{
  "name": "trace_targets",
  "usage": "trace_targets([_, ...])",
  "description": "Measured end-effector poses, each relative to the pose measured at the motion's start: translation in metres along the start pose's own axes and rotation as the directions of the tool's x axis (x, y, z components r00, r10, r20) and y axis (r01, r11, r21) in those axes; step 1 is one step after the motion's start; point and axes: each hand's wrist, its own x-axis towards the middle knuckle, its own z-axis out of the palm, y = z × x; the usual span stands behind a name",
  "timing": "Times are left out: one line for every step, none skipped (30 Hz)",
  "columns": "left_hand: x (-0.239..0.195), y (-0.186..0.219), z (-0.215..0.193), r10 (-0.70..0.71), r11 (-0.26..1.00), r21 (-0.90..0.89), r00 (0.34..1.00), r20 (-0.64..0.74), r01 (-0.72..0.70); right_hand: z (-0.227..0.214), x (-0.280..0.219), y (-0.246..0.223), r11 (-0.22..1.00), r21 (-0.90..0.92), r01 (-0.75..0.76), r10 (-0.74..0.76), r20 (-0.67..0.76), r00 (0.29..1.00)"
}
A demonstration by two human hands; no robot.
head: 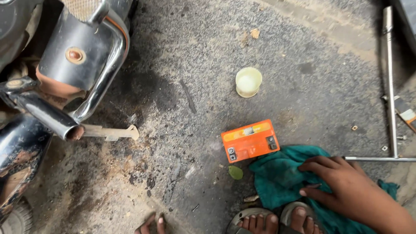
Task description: The person cleans the terminals of an orange battery using a small brush and a green cloth. They scrub the terminals, wipe them with the cloth, and repeat the process to remove dirt and corrosion.
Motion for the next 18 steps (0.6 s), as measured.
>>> trace_targets([-0.001,-0.002,-0.002,0.001,1.0,0.021,1.0,-0.021,-0.001,0.003,0.001,0.001,1.0,-0.004,-0.016,0.016,-0.017,1.0])
trace_targets([0.005,0.015,-0.013,0.0,1.0,0.024,1.0,-0.02,0.001,0.004,0.003,-0.001,1.0,-0.002,-0.014,0.014,-0.014,1.0])
trace_targets([0.009,0.035,-0.022,-0.013,0.995,0.102,1.0,-0.013,0.014,0.004,0.003,-0.002,1.0,-0.009,-0.03,0.03,-0.011,1.0])
trace_targets([0.014,0.054,-0.031,-0.025,0.984,0.179,1.0,-0.006,0.026,0.004,0.004,-0.003,0.999,-0.015,-0.045,0.045,-0.007,0.999])
trace_targets([0.019,0.064,-0.032,-0.027,0.984,0.174,1.0,-0.003,0.027,-0.001,0.005,-0.011,0.999,-0.02,-0.049,0.049,-0.007,0.999])
trace_targets([0.024,0.075,-0.033,-0.046,0.972,0.231,0.999,-0.005,0.046,-0.006,0.007,-0.019,0.994,-0.048,-0.101,0.101,0.012,0.995])
trace_targets([0.029,0.087,-0.032,-0.065,0.957,0.284,0.998,-0.008,0.064,-0.012,0.009,-0.025,0.985,-0.078,-0.154,0.156,0.026,0.987])
trace_targets([0.033,0.08,-0.03,-0.066,0.959,0.276,0.998,-0.004,0.065,-0.018,0.008,-0.024,0.983,-0.085,-0.16,0.162,0.025,0.986])
trace_targets([0.037,0.075,-0.027,-0.073,0.965,0.254,0.997,0.014,0.067,-0.023,0.005,-0.021,0.995,-0.027,-0.099,0.096,-0.092,0.991])
trace_targets([0.041,0.069,-0.024,-0.08,0.97,0.232,0.996,0.031,0.07,-0.029,0.002,-0.019,0.999,0.021,-0.032,0.036,-0.212,0.977])
trace_targets([0.043,0.069,-0.024,-0.079,0.972,0.227,0.996,0.039,0.068,-0.035,-0.005,-0.014,0.999,0.017,-0.04,0.043,-0.21,0.977])
trace_targets([0.045,0.069,-0.024,-0.111,0.971,0.224,0.989,0.102,0.085,-0.042,-0.013,-0.01,0.999,0.005,0.052,-0.045,-0.41,0.911])
trace_targets([0.05,0.067,-0.028,-0.142,0.968,0.227,0.977,0.157,0.104,-0.048,-0.017,-0.008,0.99,-0.024,0.139,-0.126,-0.595,0.794])
trace_targets([0.049,0.067,-0.028,-0.141,0.968,0.227,0.978,0.156,0.104,-0.045,-0.024,0.009,0.99,-0.024,0.139,-0.126,-0.596,0.793])
trace_targets([0.049,0.067,-0.029,-0.128,0.972,0.214,0.979,0.16,0.093,-0.041,-0.03,0.026,1.0,0.007,0.029,-0.018,-0.637,0.77])
trace_targets([0.048,0.066,-0.031,-0.116,0.976,0.201,0.98,0.164,0.082,-0.038,-0.035,0.043,0.996,0.044,-0.079,0.088,-0.674,0.733])
trace_targets([0.046,0.072,-0.034,-0.119,0.975,0.204,0.98,0.163,0.084,-0.027,-0.038,0.059,0.996,0.046,-0.076,0.087,-0.672,0.735])
trace_targets([0.044,0.077,-0.037,-0.114,0.977,0.198,0.98,0.165,0.08,-0.017,-0.04,0.076,0.975,0.175,-0.136,0.219,-0.664,0.715])
